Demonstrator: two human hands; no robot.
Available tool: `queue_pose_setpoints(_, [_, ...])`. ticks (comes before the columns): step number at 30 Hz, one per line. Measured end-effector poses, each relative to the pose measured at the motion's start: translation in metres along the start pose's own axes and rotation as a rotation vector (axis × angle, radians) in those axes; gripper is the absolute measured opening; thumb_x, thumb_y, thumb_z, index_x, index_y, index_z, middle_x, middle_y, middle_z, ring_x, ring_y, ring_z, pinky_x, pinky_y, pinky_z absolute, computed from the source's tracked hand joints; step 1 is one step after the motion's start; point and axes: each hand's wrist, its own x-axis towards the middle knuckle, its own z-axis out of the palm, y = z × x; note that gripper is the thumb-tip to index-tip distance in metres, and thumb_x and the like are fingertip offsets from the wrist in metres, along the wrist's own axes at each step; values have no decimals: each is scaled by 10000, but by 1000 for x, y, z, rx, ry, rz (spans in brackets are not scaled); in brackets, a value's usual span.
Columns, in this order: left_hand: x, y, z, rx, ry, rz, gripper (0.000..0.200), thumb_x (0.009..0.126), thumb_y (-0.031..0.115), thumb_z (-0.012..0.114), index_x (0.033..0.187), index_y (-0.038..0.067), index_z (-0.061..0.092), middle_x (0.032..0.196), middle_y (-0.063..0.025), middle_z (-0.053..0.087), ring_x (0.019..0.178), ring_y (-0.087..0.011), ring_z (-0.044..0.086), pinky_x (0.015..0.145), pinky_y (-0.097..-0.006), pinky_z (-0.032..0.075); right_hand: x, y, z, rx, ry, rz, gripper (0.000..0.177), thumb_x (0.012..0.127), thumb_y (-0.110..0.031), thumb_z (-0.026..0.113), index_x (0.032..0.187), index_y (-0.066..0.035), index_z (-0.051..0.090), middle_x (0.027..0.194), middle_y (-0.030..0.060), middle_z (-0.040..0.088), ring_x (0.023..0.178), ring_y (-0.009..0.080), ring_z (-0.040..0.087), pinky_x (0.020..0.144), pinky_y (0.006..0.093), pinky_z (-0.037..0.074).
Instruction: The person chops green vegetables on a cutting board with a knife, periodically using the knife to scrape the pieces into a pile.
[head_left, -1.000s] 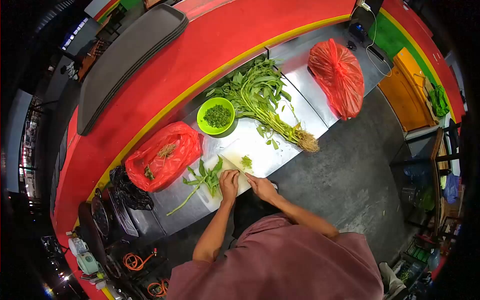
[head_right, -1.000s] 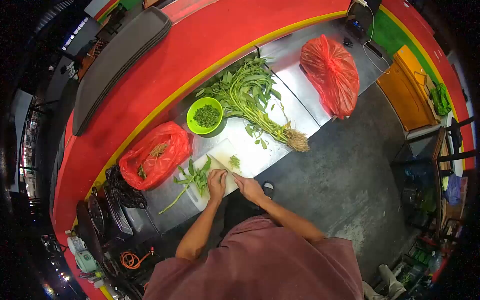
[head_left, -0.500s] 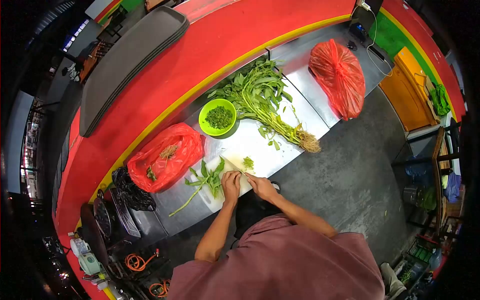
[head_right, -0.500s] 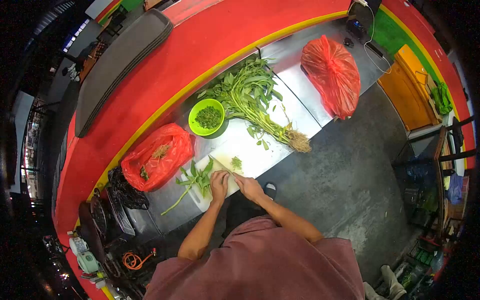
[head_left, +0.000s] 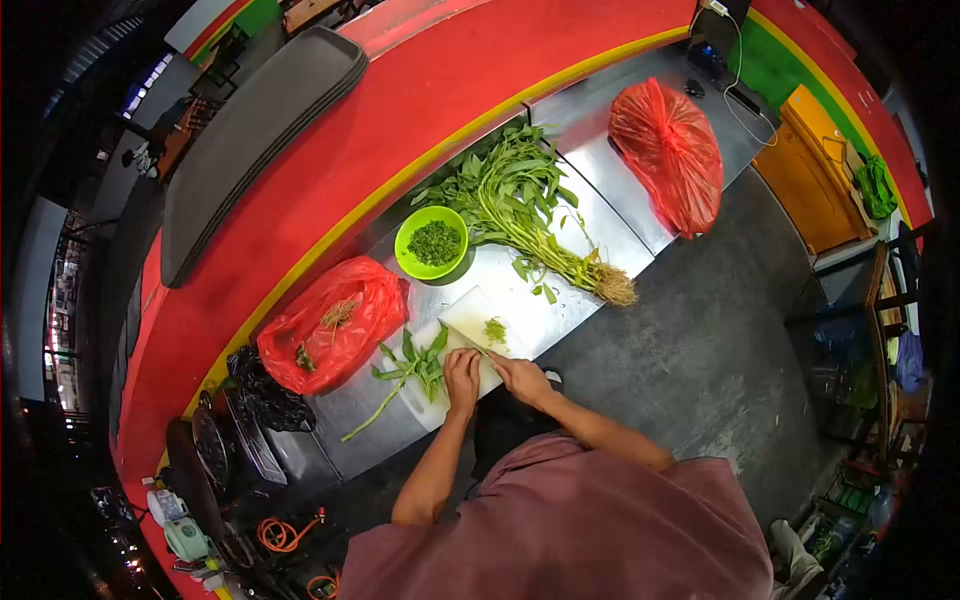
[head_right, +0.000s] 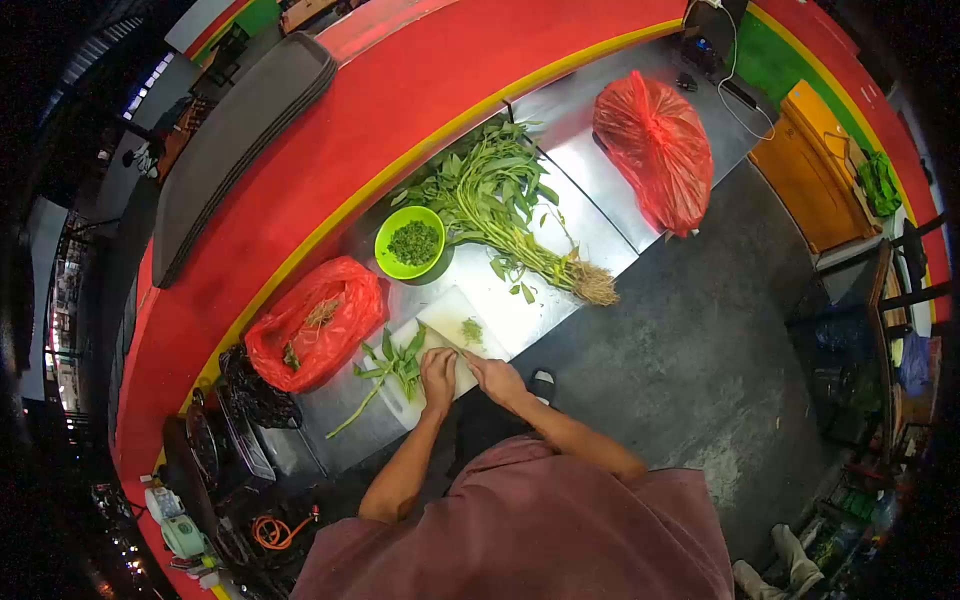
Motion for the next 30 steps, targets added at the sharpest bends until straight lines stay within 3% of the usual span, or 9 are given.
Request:
queue_pose_setpoints(5, [1,2,-1,-3,17,31,121,907,34,715,1020,6,751,966,-129,673,932,-332,623,854,-435,492,3,0,1,-28,-17,40,413,1089,-337,476,1459,-186,583,871,296,702,815,507,677,749,588,531])
queue_pose_setpoints(13, [7,2,-4,10,-49,17,177,903,0,684,1059,13,765,943,-138,680,923,-331,629,851,-428,500,1,5,-7,88,60,180,407,1071,-347,535,1420,-165,638,890,288,703,848,448,712,780,507,548])
queue_pose_setpoints(16, [11,2,0,3,-30,53,167,901,-4,690,1047,14,769,944,-140,682,916,-331,632,844,-428,501,-4,0,-13,191,100,90,405,1080,-335,532,1422,-146,636,733,254,649,684,388,672,719,466,523])
queue_pose_setpoints(20, [15,6,1,-53,-18,36,127,907,5,705,1021,-2,760,941,-146,680,900,-337,634,830,-423,502,-11,-4,-15,191,31,138,399,1082,-317,535,1432,-149,628,662,234,591,571,337,576,642,453,484])
queue_pose_setpoints(24, [16,3,-1,-54,-42,46,136,921,5,689,1040,-20,751,965,-152,692,911,-324,652,840,-396,513,-14,-4,-15,184,11,175,403,1081,-312,540,1448,-164,616,643,224,581,549,304,566,619,443,476])
queue_pose_setpoints(30, [16,6,-1,-40,-39,57,126,908,-1,700,1022,-12,751,947,-145,674,914,-341,623,832,-430,493,-15,-4,-10,141,40,141,405,1078,-314,542,1445,-159,618,667,237,610,587,361,612,645,467,494])
